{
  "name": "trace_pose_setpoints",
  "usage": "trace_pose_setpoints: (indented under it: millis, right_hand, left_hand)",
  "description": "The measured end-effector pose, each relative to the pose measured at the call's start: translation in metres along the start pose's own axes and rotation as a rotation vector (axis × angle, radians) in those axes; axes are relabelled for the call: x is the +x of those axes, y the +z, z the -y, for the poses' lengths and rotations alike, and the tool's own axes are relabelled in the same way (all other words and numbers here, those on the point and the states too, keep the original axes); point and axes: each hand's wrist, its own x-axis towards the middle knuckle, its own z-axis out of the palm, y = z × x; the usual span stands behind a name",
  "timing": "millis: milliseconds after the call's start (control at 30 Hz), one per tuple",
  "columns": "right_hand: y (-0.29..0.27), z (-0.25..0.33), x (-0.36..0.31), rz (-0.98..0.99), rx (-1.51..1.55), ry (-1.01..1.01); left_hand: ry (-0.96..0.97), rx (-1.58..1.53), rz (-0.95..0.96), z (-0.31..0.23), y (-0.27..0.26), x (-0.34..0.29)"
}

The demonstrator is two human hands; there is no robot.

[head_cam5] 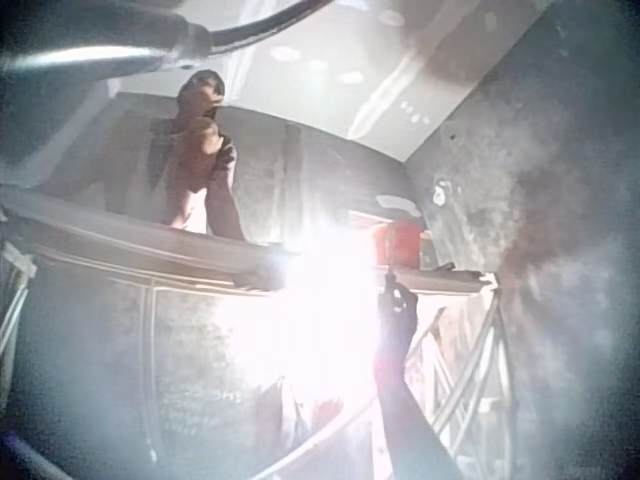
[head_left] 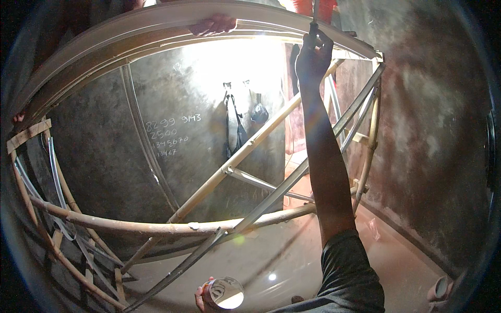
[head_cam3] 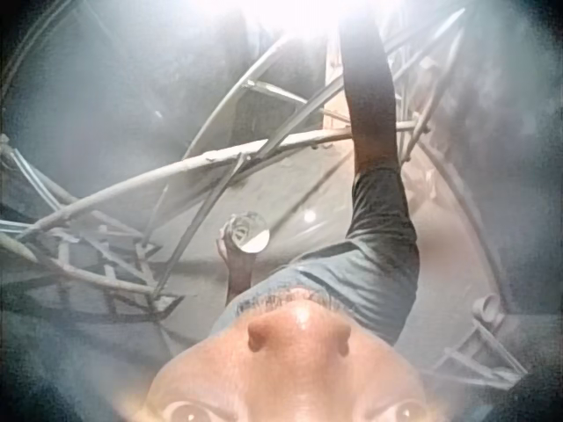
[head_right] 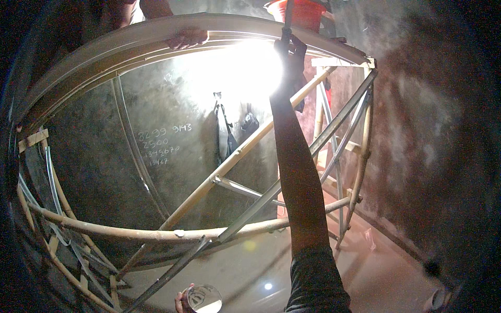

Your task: The person paints a bamboo scaffolding structure using a paintbrush and a small can of white paint. They repeatedly dip the brush into the can and apply paint to the bamboo poles and joints.

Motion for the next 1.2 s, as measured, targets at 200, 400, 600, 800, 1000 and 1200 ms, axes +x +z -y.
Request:
trace_pose_setpoints:
  millis: [200,400,600,800,1000,1200]
  right_hand:
    - [0.008,0.006,-0.01,0.026,-0.468,-0.164]
    - [0.017,0.049,-0.066,0.206,-0.558,-0.379]
    - [0.019,0.152,-0.125,0.819,-0.313,-0.222]
    - [-0.047,0.223,-0.206,1.429,0.499,0.572]
    - [-0.103,0.242,-0.276,1.91,0.191,0.516]
    - [-0.086,0.266,-0.327,1.824,0.06,0.092]
  left_hand:
    - [0.13,0.306,0.076,-0.027,-0.027,-0.009]
    - [-0.046,-0.12,0.057,0.002,-0.066,0.001]
    - [0.007,0.082,-0.016,-0.002,-0.062,0.012]
    - [-0.124,-0.556,-0.161,-0.051,-0.049,0.014]
    - [0.154,0.08,-0.127,-0.119,-0.027,0.032]
    - [0.115,-0.642,0.083,-0.151,-0.025,0.035]
